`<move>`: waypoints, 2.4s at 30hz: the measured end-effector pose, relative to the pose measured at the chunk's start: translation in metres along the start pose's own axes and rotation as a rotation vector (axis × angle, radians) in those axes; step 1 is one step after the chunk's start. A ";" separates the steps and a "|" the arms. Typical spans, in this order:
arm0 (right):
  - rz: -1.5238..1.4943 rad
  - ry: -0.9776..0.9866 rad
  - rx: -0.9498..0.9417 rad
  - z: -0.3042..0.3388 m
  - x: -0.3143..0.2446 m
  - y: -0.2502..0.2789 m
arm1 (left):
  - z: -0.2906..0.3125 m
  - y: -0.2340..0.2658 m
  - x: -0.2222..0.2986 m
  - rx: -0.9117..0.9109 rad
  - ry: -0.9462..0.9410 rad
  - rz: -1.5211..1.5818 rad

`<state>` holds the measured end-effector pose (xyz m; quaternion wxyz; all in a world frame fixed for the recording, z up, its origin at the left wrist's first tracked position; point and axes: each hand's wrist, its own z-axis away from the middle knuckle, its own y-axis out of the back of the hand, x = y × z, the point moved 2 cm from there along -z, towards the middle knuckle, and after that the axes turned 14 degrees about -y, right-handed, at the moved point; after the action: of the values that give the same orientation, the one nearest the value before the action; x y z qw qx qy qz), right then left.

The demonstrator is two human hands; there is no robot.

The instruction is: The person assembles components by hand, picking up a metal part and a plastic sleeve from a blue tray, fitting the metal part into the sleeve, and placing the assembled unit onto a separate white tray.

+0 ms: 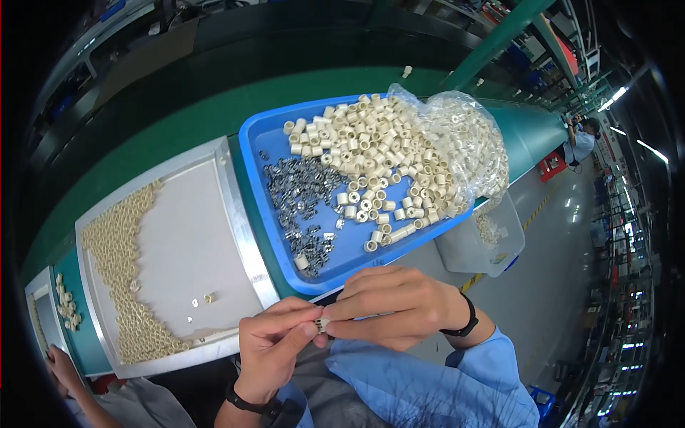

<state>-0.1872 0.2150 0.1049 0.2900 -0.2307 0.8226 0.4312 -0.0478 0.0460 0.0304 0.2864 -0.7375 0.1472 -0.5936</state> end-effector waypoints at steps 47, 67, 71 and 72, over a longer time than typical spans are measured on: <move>0.307 -0.705 0.304 0.073 0.131 0.097 | -0.546 0.051 -0.134 -0.363 -0.148 -1.415; 0.481 -0.481 -0.106 0.029 0.116 0.003 | -0.235 -0.080 0.095 -0.371 -0.349 -0.923; 0.625 -0.429 -0.100 0.015 0.122 -0.018 | -0.111 -0.031 0.115 0.088 -0.379 -0.888; 0.648 -0.430 -0.113 0.014 0.121 -0.019 | -0.084 -0.008 0.113 0.225 -0.401 -0.889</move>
<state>-0.2590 0.2008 0.0059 0.2913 0.1207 0.7484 0.5835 -0.1011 -0.0311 0.1360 0.1060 -0.7930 -0.3043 -0.5170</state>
